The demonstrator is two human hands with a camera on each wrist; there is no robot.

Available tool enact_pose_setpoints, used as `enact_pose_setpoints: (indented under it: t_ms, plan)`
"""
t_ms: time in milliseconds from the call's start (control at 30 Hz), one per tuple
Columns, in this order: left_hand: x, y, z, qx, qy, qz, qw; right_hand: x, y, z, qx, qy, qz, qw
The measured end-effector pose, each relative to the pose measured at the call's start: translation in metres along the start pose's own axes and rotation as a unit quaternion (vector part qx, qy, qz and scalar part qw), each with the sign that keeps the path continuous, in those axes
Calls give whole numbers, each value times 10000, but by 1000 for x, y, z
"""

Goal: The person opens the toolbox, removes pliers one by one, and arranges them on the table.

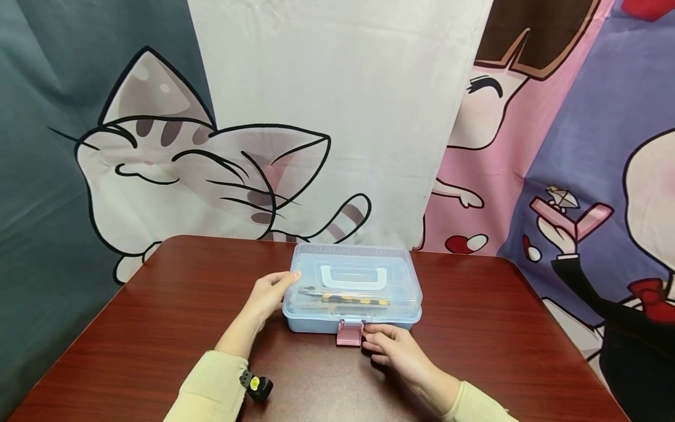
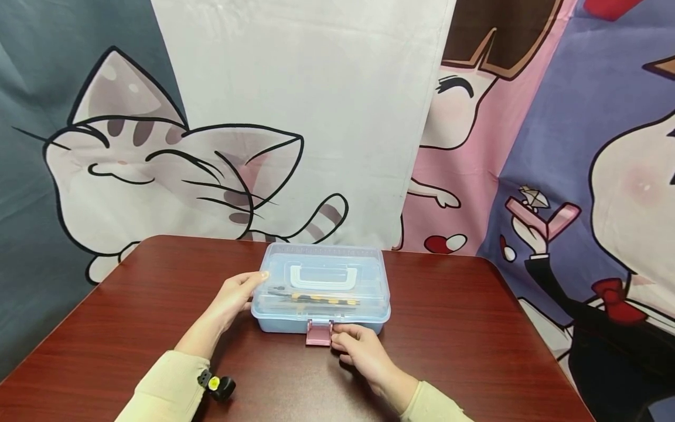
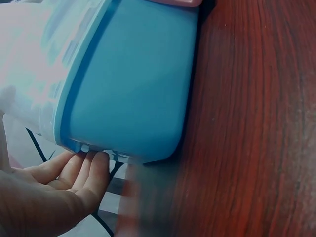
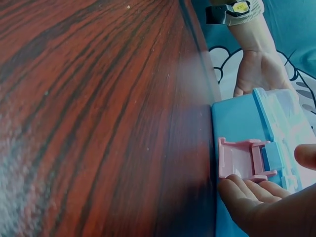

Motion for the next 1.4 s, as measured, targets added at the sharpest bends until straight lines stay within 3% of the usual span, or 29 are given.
enact_pose_setpoints:
  t_ms: [167,467,733,967,1167,1267,1400]
  plan:
    - [2,1,0,-22,-205,-89,9997,5,1,0,15,100,-1,9999]
    - [3,2,2,-390,-556,-75,9977,18,8,-17,174,611,85,9979]
    - [9,3,9,-823,-949,63,9921,25,20,-47,810,1340,62,9877]
    - [10,8,17,-1167,-1268,-61,9850,37,24,-69,1506,1813,489,9706]
    - [7,16,22,-1821,-1630,-331,9691,50,23,-84,2479,2042,1002,9417]
    - [4,18,22,-2116,-1938,-444,9569,61,22,-89,3048,2251,1342,9156]
    - [1,20,19,-2286,-2330,-536,9437,74,22,-92,3732,2535,1873,8726]
Point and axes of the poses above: each hand's wrist, its own y-axis away from the middle knuckle, its own x-axis out of the back of the hand, z = x × y, the point moved 5 cm from there along -y, towards the middle knuckle, and after that the axes turned 6 degrees about -x, right-handed, at the moved point
